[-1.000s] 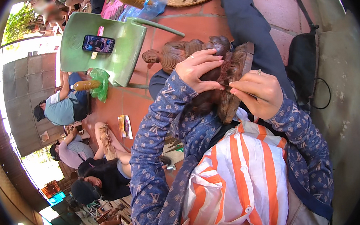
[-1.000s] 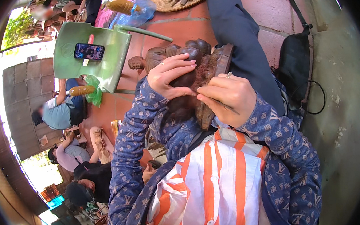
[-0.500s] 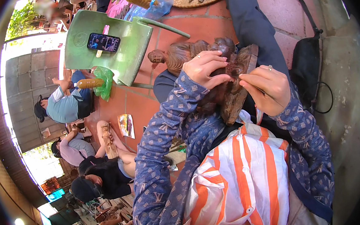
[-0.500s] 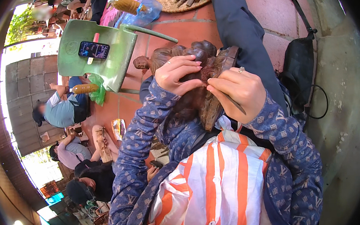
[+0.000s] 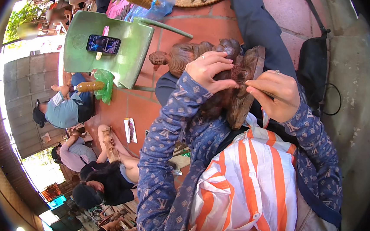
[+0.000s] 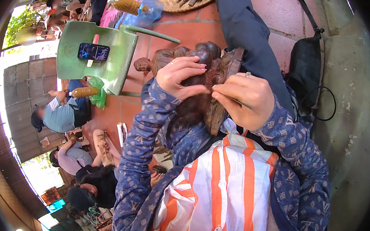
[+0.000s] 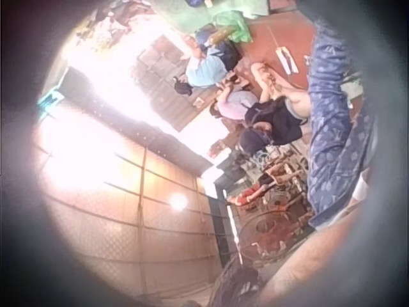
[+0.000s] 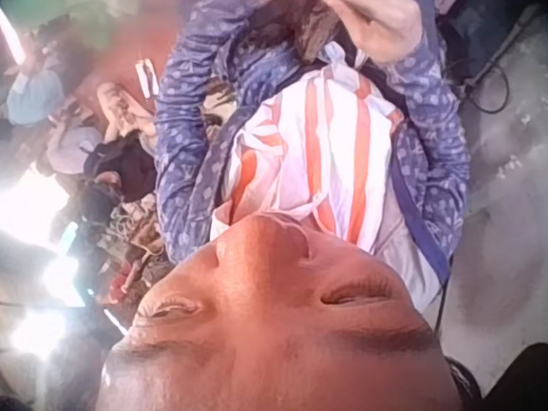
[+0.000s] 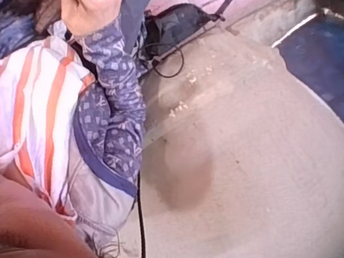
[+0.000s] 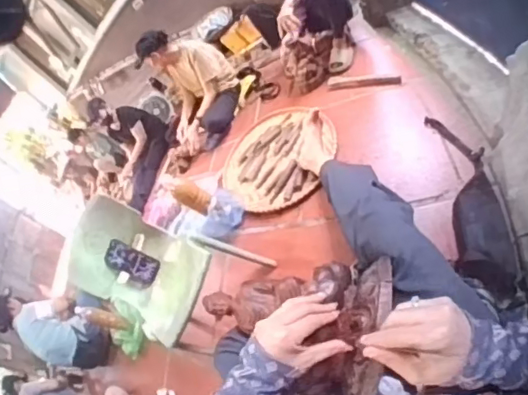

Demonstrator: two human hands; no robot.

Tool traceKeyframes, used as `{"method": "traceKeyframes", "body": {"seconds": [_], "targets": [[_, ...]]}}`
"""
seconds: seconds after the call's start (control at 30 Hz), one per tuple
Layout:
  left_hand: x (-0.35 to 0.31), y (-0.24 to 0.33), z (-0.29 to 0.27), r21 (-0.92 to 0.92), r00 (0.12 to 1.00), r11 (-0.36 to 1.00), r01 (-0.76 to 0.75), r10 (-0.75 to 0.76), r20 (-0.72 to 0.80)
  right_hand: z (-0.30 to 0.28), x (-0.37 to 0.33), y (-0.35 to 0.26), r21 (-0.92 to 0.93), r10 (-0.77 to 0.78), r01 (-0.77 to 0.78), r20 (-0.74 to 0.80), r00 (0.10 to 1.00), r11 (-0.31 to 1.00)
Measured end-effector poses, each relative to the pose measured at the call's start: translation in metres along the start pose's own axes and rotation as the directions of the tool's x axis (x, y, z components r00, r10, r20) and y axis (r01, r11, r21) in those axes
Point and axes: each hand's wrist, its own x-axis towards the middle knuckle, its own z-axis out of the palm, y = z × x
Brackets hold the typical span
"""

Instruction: The person carves a wooden figurine using a small knife and a metal file while seated on the floor. They hold the wood with one hand and use the tools to shape and smooth the surface, occasionally rotating the piece to access different areas.

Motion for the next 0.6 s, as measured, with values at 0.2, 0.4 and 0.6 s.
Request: {"method": "traceKeyframes", "body": {"seconds": [0.2, 0.4, 0.6], "targets": [[0.001, 0.003, 0.002, 0.009, 0.997, 0.999, 0.042, -0.041, -0.071, 0.003, 0.005, 0.009, -0.021, -0.008, 0.007, -0.048, 0.999, 1.0], [0.006, 0.011, -0.006, -0.216, 0.893, 0.913, 0.345, -0.39, -0.225, -0.039, 0.008, 0.001, -0.027, 0.084, -0.091, -0.175, 0.981, 0.996], [-0.033, -0.028, -0.034, -0.669, 0.682, 0.574, 0.473, -0.719, -0.135, -0.065, -0.015, 0.001, 0.166, 0.444, -0.413, -0.294, 0.846, 0.896]]}}
